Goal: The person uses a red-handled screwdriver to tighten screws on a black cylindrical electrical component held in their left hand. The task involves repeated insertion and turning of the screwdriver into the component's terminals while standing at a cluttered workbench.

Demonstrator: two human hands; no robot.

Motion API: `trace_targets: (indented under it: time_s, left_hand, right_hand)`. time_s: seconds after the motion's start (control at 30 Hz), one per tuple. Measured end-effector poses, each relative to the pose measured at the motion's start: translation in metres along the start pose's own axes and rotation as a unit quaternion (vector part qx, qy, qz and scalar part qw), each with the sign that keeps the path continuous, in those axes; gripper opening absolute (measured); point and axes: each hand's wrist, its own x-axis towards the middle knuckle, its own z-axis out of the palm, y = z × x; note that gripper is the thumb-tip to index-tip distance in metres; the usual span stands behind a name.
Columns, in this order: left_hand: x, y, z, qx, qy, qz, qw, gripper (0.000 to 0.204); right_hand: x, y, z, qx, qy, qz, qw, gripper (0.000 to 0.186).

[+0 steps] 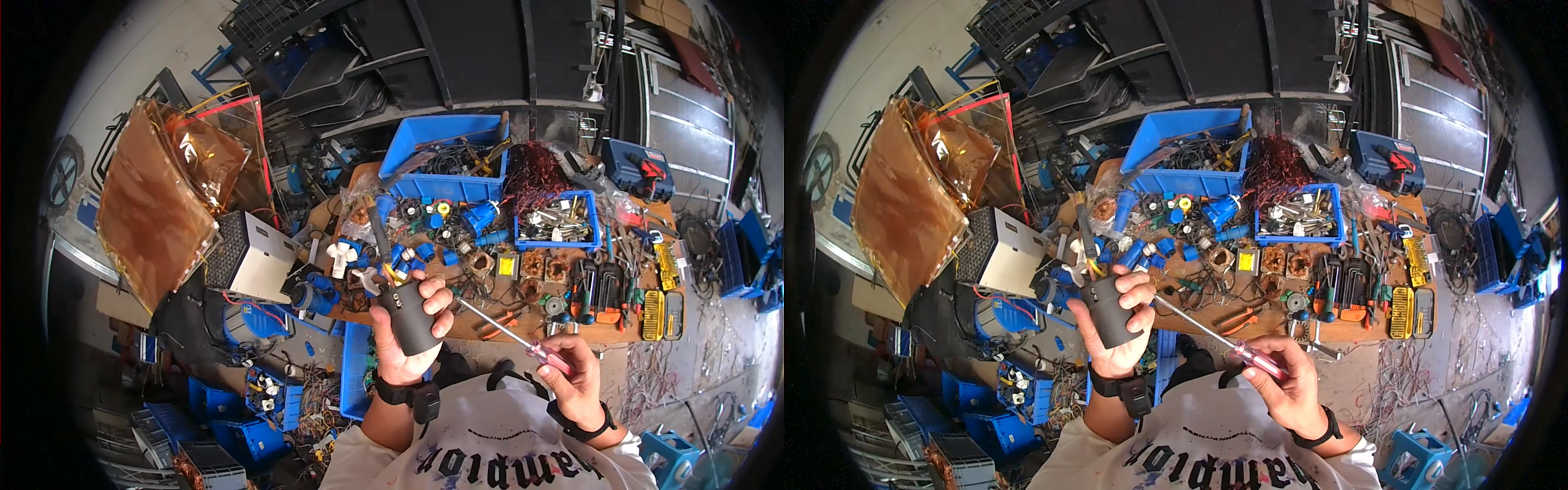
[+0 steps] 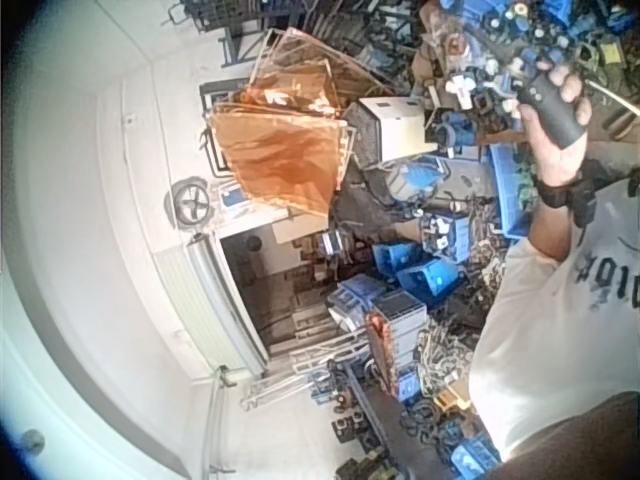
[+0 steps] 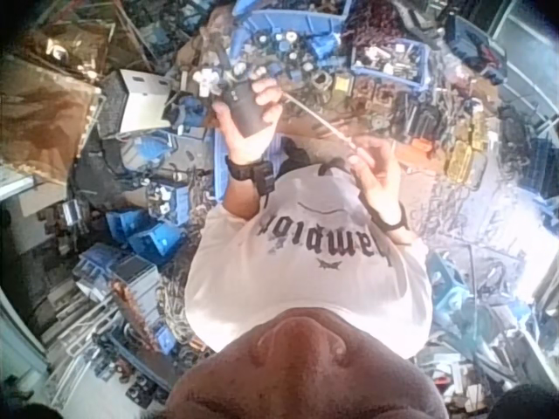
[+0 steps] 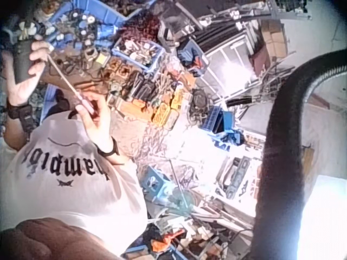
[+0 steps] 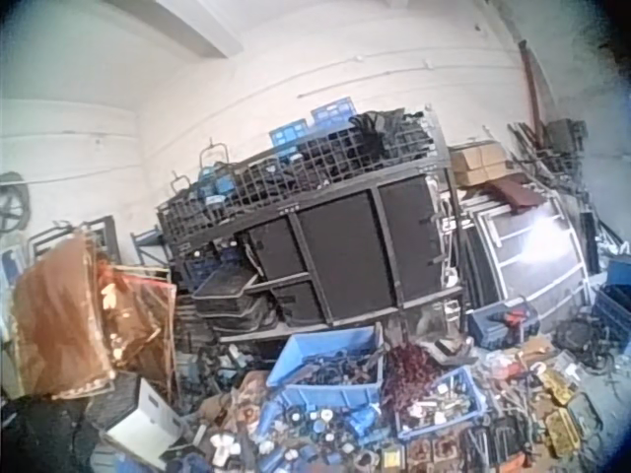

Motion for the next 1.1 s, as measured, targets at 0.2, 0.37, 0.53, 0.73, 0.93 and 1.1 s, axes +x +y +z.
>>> trace_targets:
  time_s: [0.2, 0.37, 0.53, 0.73, 0.93, 1.1]
  left_hand:
    - [-0.002, 0.008, 0.0, -0.029, -0.026, -0.046, 0.998, 0.07]
    - [0.001, 0.005, 0.009, -0.002, -0.035, -0.07, 0.997, 0.073]
    - [-0.001, 0.002, -0.001, -0.008, -0.022, -0.021, 1.0, 0.068]
    - [-0.003, 0.002, -0.001, -0.027, 0.035, -0.007, 0.999, 0.061]
    - [-0.001, 0.002, 0.005, -0.034, 0.032, -0.038, 0.998, 0.058]
    - [-0.005, 0.001, 0.005, -0.056, -0.019, -0.06, 0.996, 0.065]
  right_hand:
    - [-0.004, 0.0, -0.001, -0.012, 0.01, 0.01, 1.0, 0.027]
    - [-0.007, 0.001, 0.0, 0.017, 0.03, 0.003, 0.999, 0.027]
    - [-0.01, 0.001, -0.001, 0.021, 0.01, 0.007, 1.0, 0.028]
    - [-0.009, -0.001, 0.0, 0.025, -0.006, 0.005, 1.0, 0.029]
    - [-0.008, -0.004, 0.002, 0.035, -0.011, 0.01, 0.999, 0.03]
    - [-0.009, -0.003, 0.002, 0.038, -0.01, 0.01, 0.999, 0.029]
